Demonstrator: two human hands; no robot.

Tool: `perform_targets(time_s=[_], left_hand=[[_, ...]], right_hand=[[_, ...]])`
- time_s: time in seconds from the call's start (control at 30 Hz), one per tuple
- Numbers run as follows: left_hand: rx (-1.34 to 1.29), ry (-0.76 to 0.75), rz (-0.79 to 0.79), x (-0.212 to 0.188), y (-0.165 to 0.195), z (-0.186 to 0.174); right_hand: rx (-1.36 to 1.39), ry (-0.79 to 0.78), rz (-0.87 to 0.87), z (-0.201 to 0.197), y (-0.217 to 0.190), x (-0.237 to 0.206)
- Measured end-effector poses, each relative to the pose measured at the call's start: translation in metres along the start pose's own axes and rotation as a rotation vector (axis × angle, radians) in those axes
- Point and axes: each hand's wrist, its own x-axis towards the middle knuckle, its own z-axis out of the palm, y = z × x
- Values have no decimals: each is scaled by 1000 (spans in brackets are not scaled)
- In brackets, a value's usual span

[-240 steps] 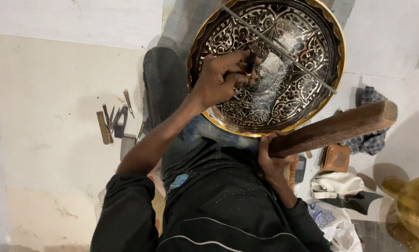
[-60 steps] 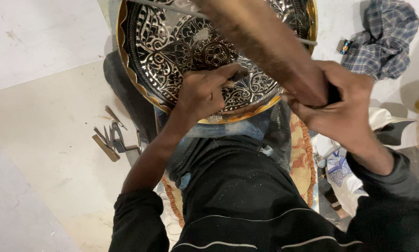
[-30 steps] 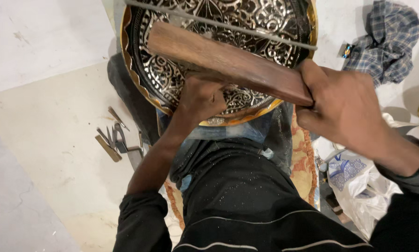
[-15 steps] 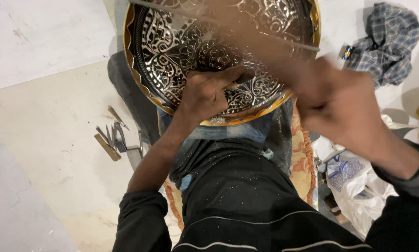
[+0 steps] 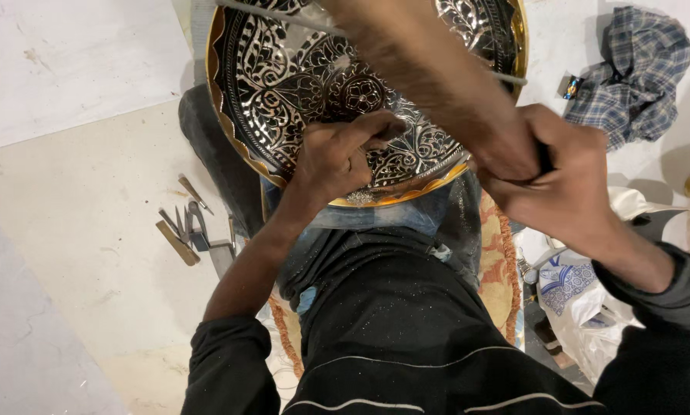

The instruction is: The person is sitting on the floor, holding a metal chisel against a decorative metal plate and striking it with a wooden mallet to create intricate patterns. The person repeatedly repositions the chisel and strikes it to continue the engraving process.

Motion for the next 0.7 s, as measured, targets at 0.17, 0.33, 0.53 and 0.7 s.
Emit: perform_targets(time_s=[0.17,0.33,0.53,0.7], left_hand=[[70,28,30,0,2,-2],[11,34,46,0,3,-5],[48,55,67,0,5,-7],[87,47,55,2,4,-7]], right_hand=[[22,-95,-4,-16,-19,6],[-309,-169,-76,-15,-27,17],[-230,-211,-103,-15,-13,16],[-445,-331,-58,-14,-10,16]])
